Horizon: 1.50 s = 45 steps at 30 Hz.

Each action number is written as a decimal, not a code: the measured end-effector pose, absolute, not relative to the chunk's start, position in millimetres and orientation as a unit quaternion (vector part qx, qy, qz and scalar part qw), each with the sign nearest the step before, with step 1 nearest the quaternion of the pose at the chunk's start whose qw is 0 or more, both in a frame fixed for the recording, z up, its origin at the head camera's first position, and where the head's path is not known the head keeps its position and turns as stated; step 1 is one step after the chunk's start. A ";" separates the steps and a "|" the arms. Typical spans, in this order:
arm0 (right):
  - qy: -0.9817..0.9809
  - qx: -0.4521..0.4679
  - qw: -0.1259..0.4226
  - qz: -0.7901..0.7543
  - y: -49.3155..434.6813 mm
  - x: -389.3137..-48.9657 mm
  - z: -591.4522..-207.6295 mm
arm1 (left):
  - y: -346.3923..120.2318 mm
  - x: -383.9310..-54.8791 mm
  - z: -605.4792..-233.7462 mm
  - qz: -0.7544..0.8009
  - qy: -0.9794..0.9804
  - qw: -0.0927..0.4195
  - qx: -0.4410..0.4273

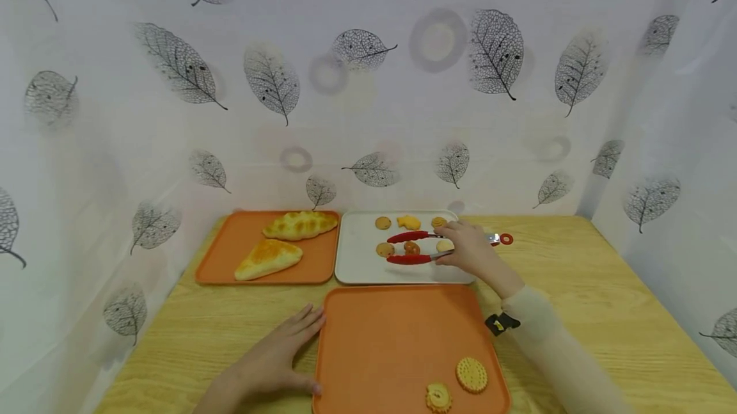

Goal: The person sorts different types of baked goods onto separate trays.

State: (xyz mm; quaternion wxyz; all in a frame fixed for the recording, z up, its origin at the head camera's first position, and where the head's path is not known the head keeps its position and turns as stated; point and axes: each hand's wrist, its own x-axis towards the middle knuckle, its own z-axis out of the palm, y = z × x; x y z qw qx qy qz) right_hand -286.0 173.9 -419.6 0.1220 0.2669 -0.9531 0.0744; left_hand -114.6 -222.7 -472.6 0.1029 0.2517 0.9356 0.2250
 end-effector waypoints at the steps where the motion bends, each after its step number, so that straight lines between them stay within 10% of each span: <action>1: -0.953 0.268 0.125 0.074 176.9 -282.7 -419.2 | -222.9 -114.6 -473.0 0.224 0.936 0.101 0.252; 25: -0.923 0.290 0.222 0.125 260.9 -166.2 -410.2 | -219.3 -117.7 -472.1 0.227 0.932 0.108 0.259; 45: -0.947 0.237 0.189 0.108 296.3 -104.1 -438.0 | -221.3 -114.0 -470.9 0.228 0.936 0.103 0.249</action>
